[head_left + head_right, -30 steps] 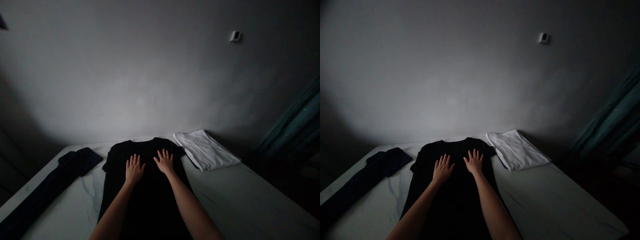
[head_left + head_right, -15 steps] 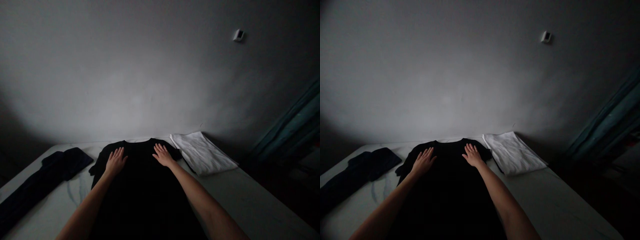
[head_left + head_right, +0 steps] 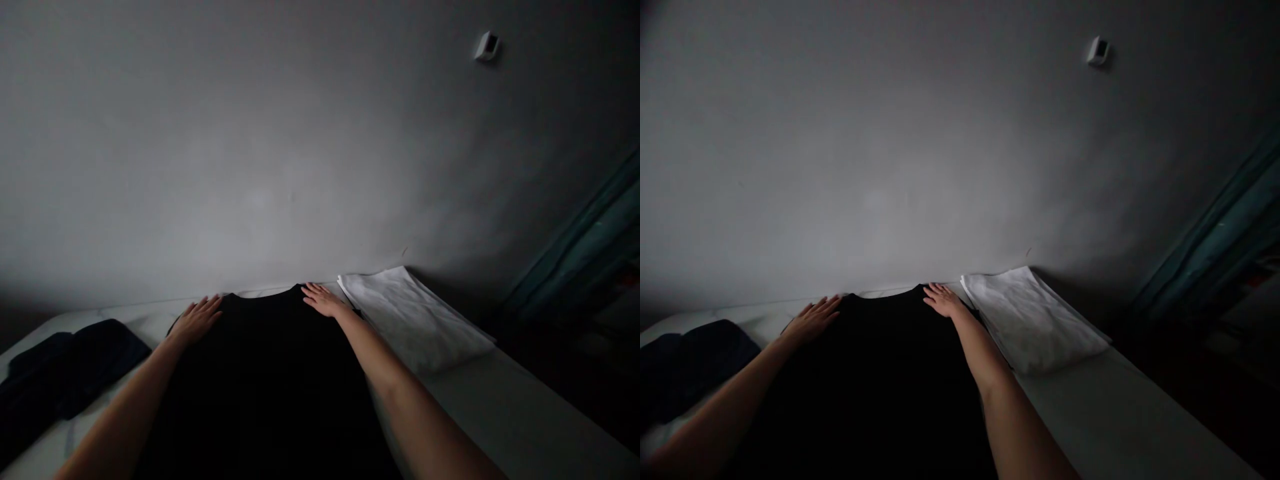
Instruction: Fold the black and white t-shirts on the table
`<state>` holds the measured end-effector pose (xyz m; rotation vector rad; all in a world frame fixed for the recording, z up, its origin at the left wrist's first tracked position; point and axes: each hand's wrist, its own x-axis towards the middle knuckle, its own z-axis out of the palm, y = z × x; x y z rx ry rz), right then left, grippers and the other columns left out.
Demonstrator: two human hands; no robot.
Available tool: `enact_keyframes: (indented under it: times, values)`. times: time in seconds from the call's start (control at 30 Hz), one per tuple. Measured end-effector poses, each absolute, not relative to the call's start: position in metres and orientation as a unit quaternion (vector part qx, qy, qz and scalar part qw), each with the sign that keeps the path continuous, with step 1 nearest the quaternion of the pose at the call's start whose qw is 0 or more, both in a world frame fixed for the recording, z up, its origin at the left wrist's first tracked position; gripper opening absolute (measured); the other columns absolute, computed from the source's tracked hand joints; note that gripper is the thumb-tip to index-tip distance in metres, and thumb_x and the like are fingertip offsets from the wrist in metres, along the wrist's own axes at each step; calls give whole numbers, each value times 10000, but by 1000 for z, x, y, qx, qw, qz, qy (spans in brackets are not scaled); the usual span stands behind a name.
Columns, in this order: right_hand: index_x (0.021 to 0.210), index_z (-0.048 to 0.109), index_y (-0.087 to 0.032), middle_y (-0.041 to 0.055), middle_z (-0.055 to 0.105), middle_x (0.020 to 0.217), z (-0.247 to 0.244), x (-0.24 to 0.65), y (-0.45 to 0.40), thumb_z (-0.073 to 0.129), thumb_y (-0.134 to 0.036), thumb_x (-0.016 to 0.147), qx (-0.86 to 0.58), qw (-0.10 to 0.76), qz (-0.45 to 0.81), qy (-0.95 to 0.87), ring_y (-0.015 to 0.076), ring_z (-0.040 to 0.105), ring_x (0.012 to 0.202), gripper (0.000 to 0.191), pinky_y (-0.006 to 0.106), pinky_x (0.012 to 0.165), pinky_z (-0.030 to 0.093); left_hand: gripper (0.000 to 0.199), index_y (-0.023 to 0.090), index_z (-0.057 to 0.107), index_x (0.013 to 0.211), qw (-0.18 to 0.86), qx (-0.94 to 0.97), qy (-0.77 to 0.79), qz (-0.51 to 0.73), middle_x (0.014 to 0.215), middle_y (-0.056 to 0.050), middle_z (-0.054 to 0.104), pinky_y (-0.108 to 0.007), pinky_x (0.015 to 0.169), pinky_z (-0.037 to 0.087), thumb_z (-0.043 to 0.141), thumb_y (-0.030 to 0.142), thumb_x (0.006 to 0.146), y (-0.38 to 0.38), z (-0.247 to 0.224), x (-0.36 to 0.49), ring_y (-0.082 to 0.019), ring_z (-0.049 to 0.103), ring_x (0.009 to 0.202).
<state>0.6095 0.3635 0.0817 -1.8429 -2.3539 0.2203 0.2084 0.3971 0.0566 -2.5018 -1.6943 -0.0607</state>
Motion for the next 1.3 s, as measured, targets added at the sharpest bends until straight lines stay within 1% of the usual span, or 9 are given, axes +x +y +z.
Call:
enact_keyframes:
  times: [0.1,0.2,0.37,0.57,0.73,0.83,1.0,1.13,1.3]
  values:
    - [1379,582,-218,93,548,1450,90,634,356,449,-305,989,-711,153,10,-687,228,483,1352,421,359,1119,355,534,134,514,1415,97,-790,-604,-40,1527,-151,445,-556,1154,298,388,286,919,395,65,212,-325,382,1428]
    - [1226,679,-158,171,679,1237,100,668,340,519,-307,952,-824,138,20,-549,283,642,1137,350,363,918,493,472,187,585,1344,107,-810,-569,-93,1474,-123,522,-522,1155,322,450,267,899,381,76,246,-312,452,1381]
    - [1012,742,-125,173,737,1046,113,696,315,690,-377,848,-831,84,70,-545,292,693,1001,305,320,797,507,332,223,697,1159,-50,-890,-433,-137,1201,-54,717,-338,1015,484,465,257,924,354,93,371,-214,651,1126]
    - [1174,663,-130,139,711,1159,116,689,307,797,-228,722,-798,86,68,-593,265,665,1051,481,286,808,498,364,207,724,1110,-94,-923,-351,-130,1162,-70,719,-281,912,506,412,150,931,348,107,521,-195,672,1048]
    - [977,738,-156,133,736,1066,113,700,300,632,-130,809,-782,96,83,-610,262,680,964,200,299,757,489,282,217,737,978,-82,-925,-358,-98,1098,-63,702,-270,793,515,483,129,891,364,102,567,-198,685,932]
    - [814,749,-197,78,749,874,108,710,291,650,-73,736,-739,89,131,-655,227,678,830,176,280,694,477,296,200,681,1107,-64,-911,-391,-112,1181,-107,655,-322,844,523,462,144,916,369,87,565,-226,660,1014]
    - [1023,710,-188,42,729,972,92,710,279,645,-64,713,-701,170,115,-683,183,659,874,340,257,755,489,343,204,569,1278,5,-871,-452,-193,1334,-129,578,-443,993,468,412,322,996,372,53,549,-283,536,1230]
    - [1045,709,-209,44,710,1105,85,701,283,635,-87,744,-709,196,86,-672,189,658,990,333,261,838,483,394,202,532,1341,5,-887,-419,-193,1437,-107,534,-411,1068,416,402,362,1005,380,36,547,-260,483,1315]
    - [951,718,-251,-18,749,964,91,703,294,534,-52,774,-718,290,93,-625,166,686,920,324,235,805,497,433,168,503,1380,-9,-899,-390,-199,1436,-105,552,-372,1125,365,340,356,1025,392,27,548,-226,482,1339]
